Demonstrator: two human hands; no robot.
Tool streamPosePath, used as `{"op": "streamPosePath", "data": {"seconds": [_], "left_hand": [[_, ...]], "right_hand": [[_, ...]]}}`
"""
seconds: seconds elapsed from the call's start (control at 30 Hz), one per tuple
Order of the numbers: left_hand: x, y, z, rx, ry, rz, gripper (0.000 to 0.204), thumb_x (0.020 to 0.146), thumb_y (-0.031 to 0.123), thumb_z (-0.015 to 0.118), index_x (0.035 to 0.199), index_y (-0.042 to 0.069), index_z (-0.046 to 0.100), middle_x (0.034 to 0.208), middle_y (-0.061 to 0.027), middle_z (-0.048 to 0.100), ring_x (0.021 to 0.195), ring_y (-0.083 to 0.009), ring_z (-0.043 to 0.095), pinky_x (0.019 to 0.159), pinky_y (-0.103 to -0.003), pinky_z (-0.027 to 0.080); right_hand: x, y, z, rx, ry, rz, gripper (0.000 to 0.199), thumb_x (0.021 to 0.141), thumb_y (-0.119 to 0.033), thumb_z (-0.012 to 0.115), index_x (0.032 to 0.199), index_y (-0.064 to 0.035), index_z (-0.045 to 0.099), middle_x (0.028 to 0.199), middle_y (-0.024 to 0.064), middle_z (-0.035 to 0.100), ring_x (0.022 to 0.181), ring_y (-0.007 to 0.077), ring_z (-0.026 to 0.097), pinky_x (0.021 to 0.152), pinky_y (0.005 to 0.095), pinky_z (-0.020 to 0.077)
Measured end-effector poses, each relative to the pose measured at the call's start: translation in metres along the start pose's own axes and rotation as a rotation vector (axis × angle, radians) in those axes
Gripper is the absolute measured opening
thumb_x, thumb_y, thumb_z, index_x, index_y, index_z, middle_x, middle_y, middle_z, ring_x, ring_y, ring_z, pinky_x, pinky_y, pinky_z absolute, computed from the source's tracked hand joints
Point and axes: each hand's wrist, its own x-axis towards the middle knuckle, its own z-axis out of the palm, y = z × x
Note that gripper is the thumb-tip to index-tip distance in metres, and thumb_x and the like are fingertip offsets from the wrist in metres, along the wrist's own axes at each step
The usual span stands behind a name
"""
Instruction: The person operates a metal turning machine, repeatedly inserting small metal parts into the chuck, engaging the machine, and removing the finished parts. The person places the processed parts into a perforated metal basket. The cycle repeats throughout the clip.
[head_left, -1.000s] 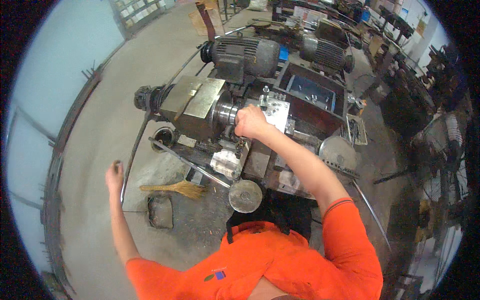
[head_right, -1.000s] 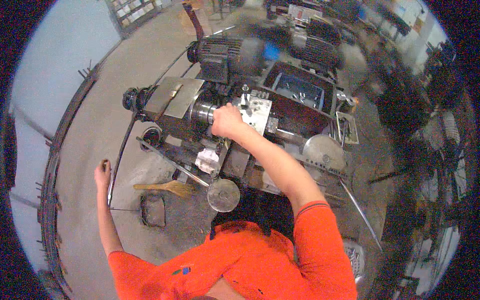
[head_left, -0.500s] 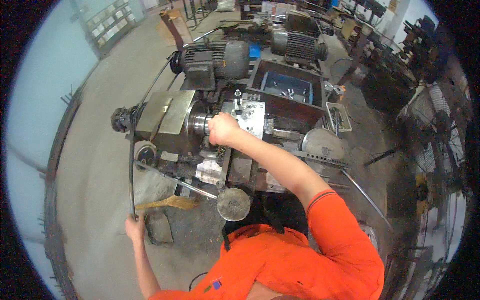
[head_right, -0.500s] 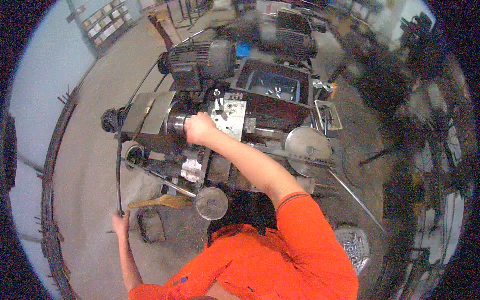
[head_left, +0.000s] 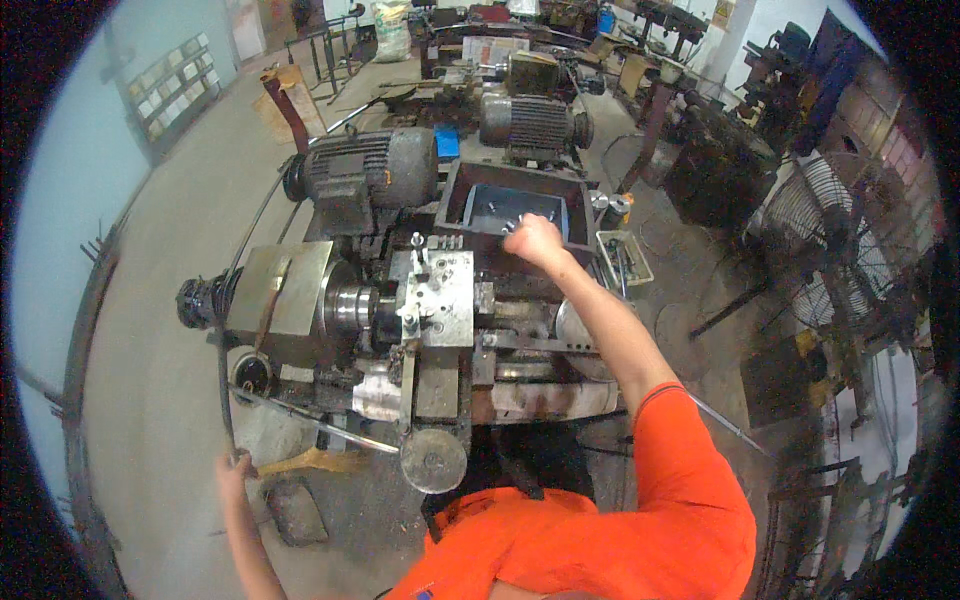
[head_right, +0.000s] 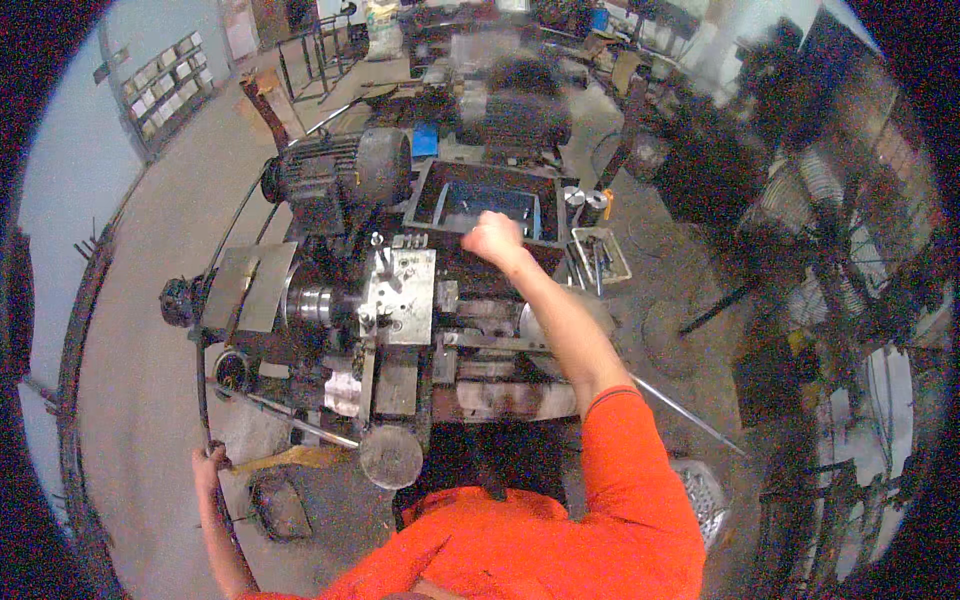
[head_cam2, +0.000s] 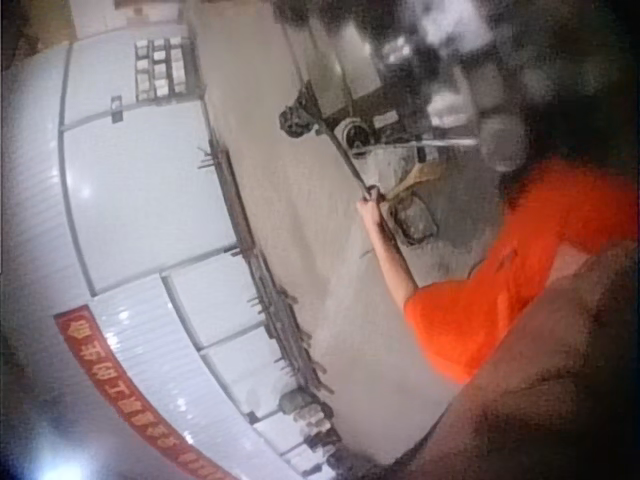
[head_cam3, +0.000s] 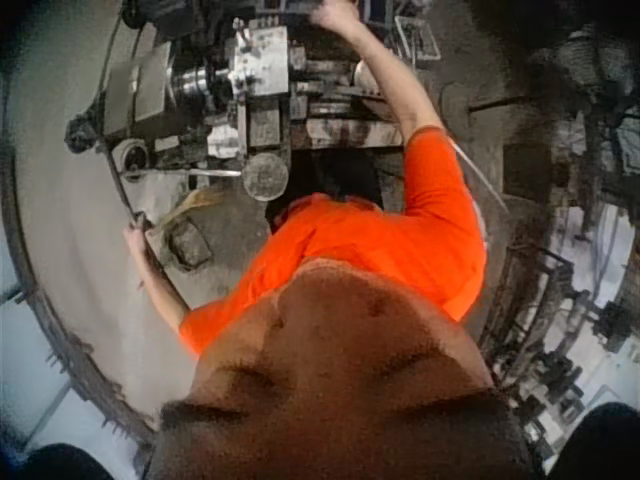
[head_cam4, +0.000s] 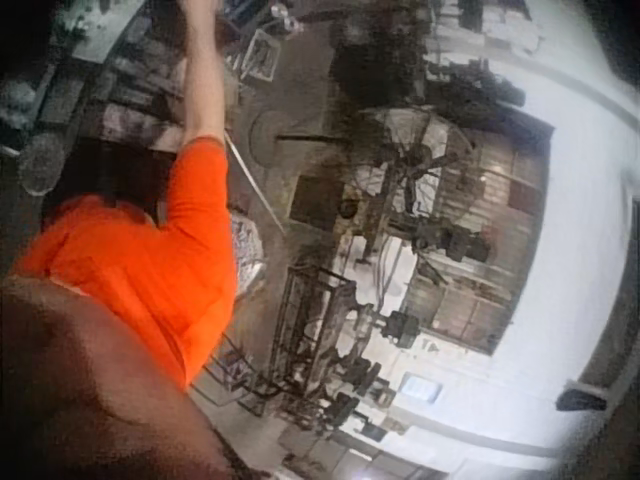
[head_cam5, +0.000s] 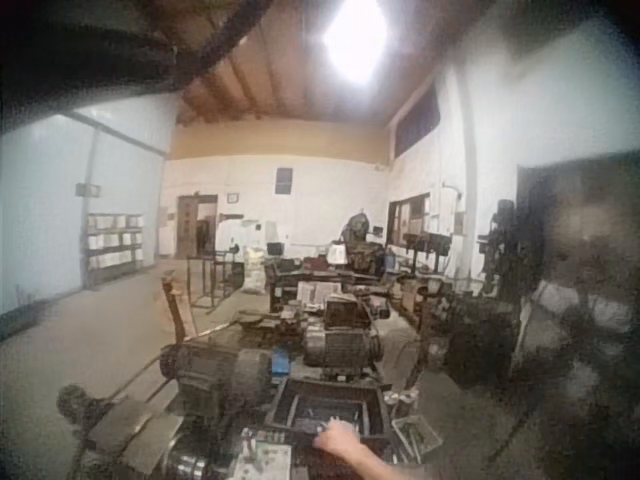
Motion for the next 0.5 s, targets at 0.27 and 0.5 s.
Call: {"op": "streamPosePath", "data": {"seconds": [0.27, 0.5], "left_hand": [[0.009, -0.016, -0.009, 0.055, 0.051, 0.02, 0.028, 0.074, 0.005, 0.061, 0.099, -0.003, 0.051, 0.069, -0.0097, 0.056, 0.058, -0.0203, 0.057, 0.055, -0.033, 0.048], [0.0, -0.007, -0.005, -0.026, -0.017, 0.005, 0.028, 0.078, 0.011, 0.06, 0.101, -0.002, 0.051, 0.073, -0.0077, 0.055, 0.065, -0.0198, 0.057, 0.059, -0.033, 0.047]], "right_hand": [[0.061, 0.098, 0.03, 0.336, 0.161, 0.073, 0.043, 0.06, -0.026, 0.061, 0.098, -0.0069, 0.067, 0.091, 0.0162, 0.066, 0.09, 0.028, 0.064, 0.08, 0.0329, 0.0481], [0.022, 0.164, 0.02, 0.468, 0.125, -0.043, 0.037, 0.061, -0.019, 0.06, 0.095, -0.0068, 0.068, 0.087, 0.0162, 0.066, 0.082, 0.0273, 0.064, 0.075, 0.031, 0.0488]]}}
